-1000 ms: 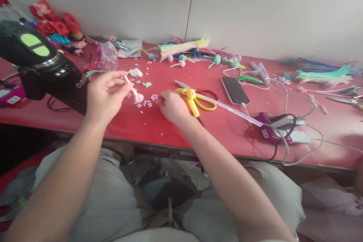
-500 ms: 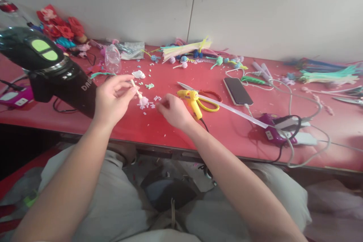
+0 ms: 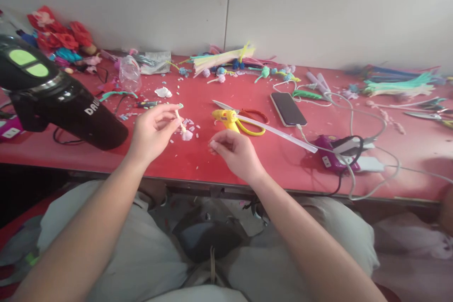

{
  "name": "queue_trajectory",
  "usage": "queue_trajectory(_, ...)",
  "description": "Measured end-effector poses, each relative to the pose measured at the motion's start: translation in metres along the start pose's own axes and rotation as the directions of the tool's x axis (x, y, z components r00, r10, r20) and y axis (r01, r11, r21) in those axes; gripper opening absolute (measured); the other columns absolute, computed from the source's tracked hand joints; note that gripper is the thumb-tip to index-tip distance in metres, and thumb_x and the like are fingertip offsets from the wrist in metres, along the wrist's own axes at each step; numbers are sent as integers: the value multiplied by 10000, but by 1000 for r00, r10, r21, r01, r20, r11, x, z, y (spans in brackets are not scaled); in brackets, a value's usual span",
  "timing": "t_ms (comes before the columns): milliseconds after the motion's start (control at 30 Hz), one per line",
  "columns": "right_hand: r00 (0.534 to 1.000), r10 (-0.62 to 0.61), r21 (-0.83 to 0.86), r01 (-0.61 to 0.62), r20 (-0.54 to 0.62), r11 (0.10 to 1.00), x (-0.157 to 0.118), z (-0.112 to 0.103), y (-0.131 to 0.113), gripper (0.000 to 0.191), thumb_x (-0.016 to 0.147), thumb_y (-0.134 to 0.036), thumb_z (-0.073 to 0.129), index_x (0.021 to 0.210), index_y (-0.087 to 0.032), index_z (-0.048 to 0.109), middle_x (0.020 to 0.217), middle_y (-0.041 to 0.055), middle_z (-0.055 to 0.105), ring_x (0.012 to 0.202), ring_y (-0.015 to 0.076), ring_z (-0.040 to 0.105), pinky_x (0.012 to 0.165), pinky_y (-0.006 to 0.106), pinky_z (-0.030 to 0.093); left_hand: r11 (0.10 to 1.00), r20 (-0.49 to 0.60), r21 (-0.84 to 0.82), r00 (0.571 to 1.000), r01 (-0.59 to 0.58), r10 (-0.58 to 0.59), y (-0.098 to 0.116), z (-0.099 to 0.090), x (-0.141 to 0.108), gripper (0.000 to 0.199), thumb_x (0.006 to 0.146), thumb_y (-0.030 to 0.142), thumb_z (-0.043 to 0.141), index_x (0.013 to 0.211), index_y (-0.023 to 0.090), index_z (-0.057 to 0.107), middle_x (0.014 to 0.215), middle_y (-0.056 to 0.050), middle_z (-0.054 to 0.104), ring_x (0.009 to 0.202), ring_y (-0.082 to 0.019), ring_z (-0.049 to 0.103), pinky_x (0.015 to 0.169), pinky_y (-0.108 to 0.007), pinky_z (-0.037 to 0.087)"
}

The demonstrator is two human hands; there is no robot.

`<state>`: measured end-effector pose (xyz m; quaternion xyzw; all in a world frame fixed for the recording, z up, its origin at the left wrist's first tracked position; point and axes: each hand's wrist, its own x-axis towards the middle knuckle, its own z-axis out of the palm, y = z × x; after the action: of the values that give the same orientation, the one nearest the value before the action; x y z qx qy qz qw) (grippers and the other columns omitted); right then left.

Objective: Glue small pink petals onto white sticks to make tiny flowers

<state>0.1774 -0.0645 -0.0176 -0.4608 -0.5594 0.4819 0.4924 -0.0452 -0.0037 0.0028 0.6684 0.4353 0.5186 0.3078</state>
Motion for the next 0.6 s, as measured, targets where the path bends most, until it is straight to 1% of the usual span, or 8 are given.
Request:
queue_trajectory(100, 1000, 13, -19, -13, 12, 1000, 3, -1, 2, 254, 850, -441, 755, 870, -208, 655, 844, 51, 751, 789, 183, 718, 819, 394, 621, 1000, 8, -7, 1000, 7, -7, 1, 2, -1, 218, 874, 154, 695, 1089, 183, 713, 835, -32, 752, 687, -158, 744, 723, -303, 666)
queue_trajectory(167, 1000, -4, -90, 5, 8, 996, 5, 0, 3, 244, 885, -451, 713, 882, -215, 654, 885, 65, 762, 846, 205, 728, 847, 413, 613, 1000, 7, -1, 1000, 6, -6, 1, 2, -1, 213, 875, 148, 695, 1084, 186, 710, 836, -28, 749, 676, -155, 741, 723, -303, 664)
queue_trajectory(300, 985, -172, -311, 161, -8, 937, 9, 4, 7, 164, 922, -385, 665, 870, -230, 684, 1051, 87, 765, 991, 240, 719, 924, 439, 581, 1000, 4, 21, 1000, 5, -5, 0, 3, -1, 221, 874, 132, 685, 1087, 186, 706, 854, -27, 747, 669, -145, 735, 723, -295, 658)
queue_trajectory(333, 977, -211, -357, 194, -10, 914, 10, 5, 7, 148, 923, -366, 660, 858, -235, 688, 1057, 85, 765, 999, 243, 714, 925, 440, 577, 1000, 5, 26, 1000, 5, -5, 0, 3, -1, 220, 877, 137, 684, 1090, 190, 705, 857, -25, 747, 673, -145, 735, 726, -296, 659)
queue_trajectory(400, 970, -243, -410, 212, -25, 887, 11, 6, 9, 136, 919, -344, 655, 840, -240, 694, 979, 74, 766, 935, 239, 711, 882, 434, 581, 1000, 10, 26, 1000, 8, -8, -1, 3, -1, 217, 884, 156, 688, 1096, 199, 702, 864, -24, 749, 687, -149, 738, 738, -301, 662)
queue_trajectory(467, 977, -210, -377, 180, -41, 908, 10, 6, 10, 134, 915, -347, 656, 854, -234, 691, 882, 62, 759, 835, 220, 705, 816, 417, 587, 1000, 13, 17, 1000, 13, -13, -2, 3, -2, 220, 886, 171, 698, 1103, 202, 700, 861, -24, 750, 698, -154, 742, 748, -306, 664)
queue_trajectory(533, 991, -126, -244, 115, -33, 963, 10, 7, 11, 170, 920, -386, 653, 876, -222, 659, 842, 57, 756, 772, 199, 706, 774, 398, 597, 1000, 17, 9, 1000, 17, -17, -2, 3, -2, 225, 887, 169, 698, 1109, 203, 697, 849, -20, 749, 693, -153, 741, 753, -308, 663)
queue_trajectory(600, 999, -42, -94, 41, -2, 995, 9, 8, 13, 242, 919, -454, 657, 880, -221, 606, 828, 57, 757, 756, 186, 717, 768, 388, 614, 1000, 20, 2, 1000, 16, -16, -3, 3, -2, 222, 889, 160, 692, 1106, 200, 696, 843, -18, 747, 686, -151, 740, 757, -309, 662)
